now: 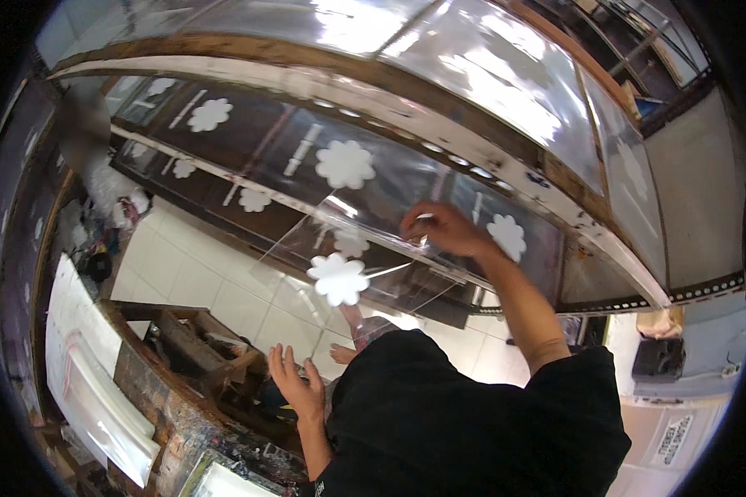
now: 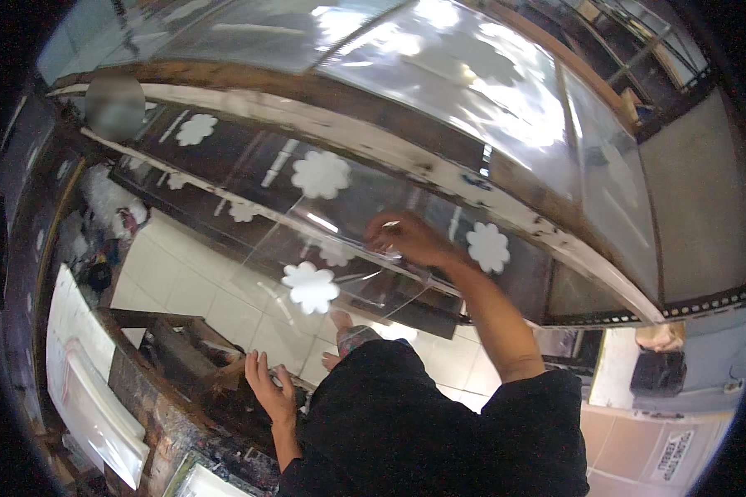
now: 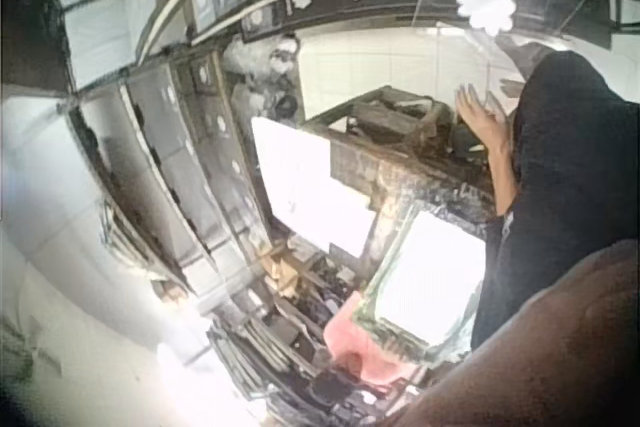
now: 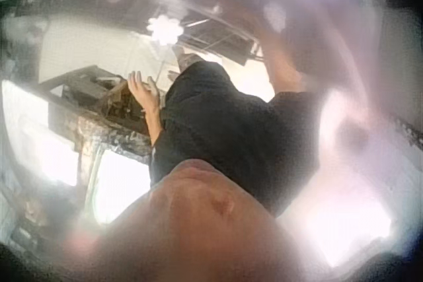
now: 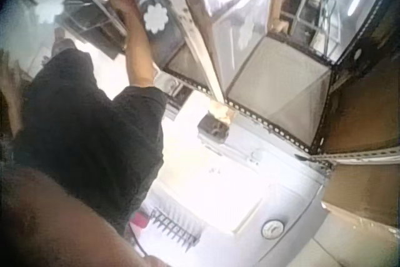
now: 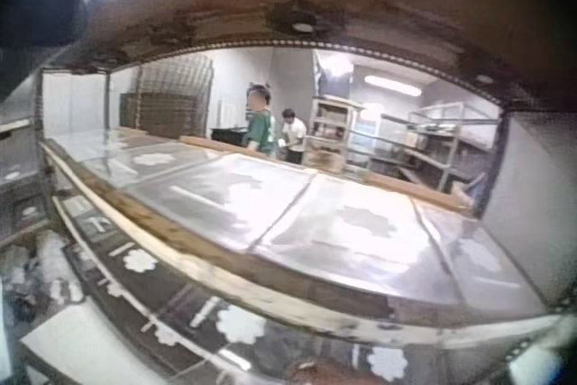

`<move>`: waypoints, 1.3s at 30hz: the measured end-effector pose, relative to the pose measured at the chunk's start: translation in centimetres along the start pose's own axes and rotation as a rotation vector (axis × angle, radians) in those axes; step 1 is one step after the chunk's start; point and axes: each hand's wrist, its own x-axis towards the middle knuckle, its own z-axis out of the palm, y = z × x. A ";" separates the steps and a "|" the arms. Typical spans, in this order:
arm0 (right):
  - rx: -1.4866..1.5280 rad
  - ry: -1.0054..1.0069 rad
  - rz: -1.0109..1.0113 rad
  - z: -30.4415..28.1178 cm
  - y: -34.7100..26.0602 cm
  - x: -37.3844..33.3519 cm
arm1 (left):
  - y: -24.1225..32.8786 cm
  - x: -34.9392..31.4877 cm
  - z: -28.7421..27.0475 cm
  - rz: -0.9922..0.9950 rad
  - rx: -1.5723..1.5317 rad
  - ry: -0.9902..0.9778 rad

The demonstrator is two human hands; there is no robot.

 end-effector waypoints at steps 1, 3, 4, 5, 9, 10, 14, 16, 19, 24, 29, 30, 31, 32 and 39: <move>0.043 0.043 0.094 -3.4 0.4 -1.9 | -0.4 -0.6 1.1 -0.037 -0.007 -0.015; 0.129 0.152 0.251 -10.2 1.4 -5.9 | -0.6 -1.7 2.9 -0.110 -0.017 -0.104; 0.172 0.217 0.291 -13.1 2.5 -8.0 | -0.8 -2.5 3.8 -0.158 -0.038 -0.149; 0.210 0.285 0.324 -16.1 3.4 -9.9 | -1.0 -3.4 4.6 -0.215 -0.059 -0.190; 0.296 0.541 0.363 -25.7 8.1 -16.2 | -2.1 -7.4 8.8 -0.321 -0.057 -0.343; 0.313 0.602 0.359 -27.8 9.6 -17.4 | -2.1 -8.4 9.9 -0.271 -0.019 -0.341; 0.351 0.778 0.375 -34.5 15.6 -20.9 | 0.2 -10.8 12.9 -0.373 -0.101 -0.421; 0.357 0.835 0.373 -37.3 17.8 -21.8 | 1.4 -12.6 14.7 -0.426 -0.135 -0.382; 0.368 0.902 0.371 -39.8 20.7 -23.3 | 3.1 -14.7 16.7 -0.505 -0.157 -0.377; 0.357 0.925 0.358 -42.5 23.0 -22.4 | 4.4 -18.1 18.5 -0.629 -0.161 -0.433; 0.365 0.951 0.335 -43.9 24.9 -22.3 | 1.7 -21.8 19.6 -0.675 -0.134 -0.409; 0.358 0.951 0.332 -44.1 25.0 -22.1 | 1.2 -22.4 19.9 -0.707 -0.116 -0.406; 0.360 0.955 0.328 -44.2 25.2 -22.1 | 0.8 -22.8 19.9 -0.737 -0.094 -0.401; 0.359 0.958 0.322 -44.5 25.4 -22.0 | 0.1 -23.1 19.7 -0.733 -0.076 -0.441; 0.304 0.979 0.310 -44.8 25.9 -21.4 | -0.9 -23.8 19.7 -0.749 -0.058 -0.417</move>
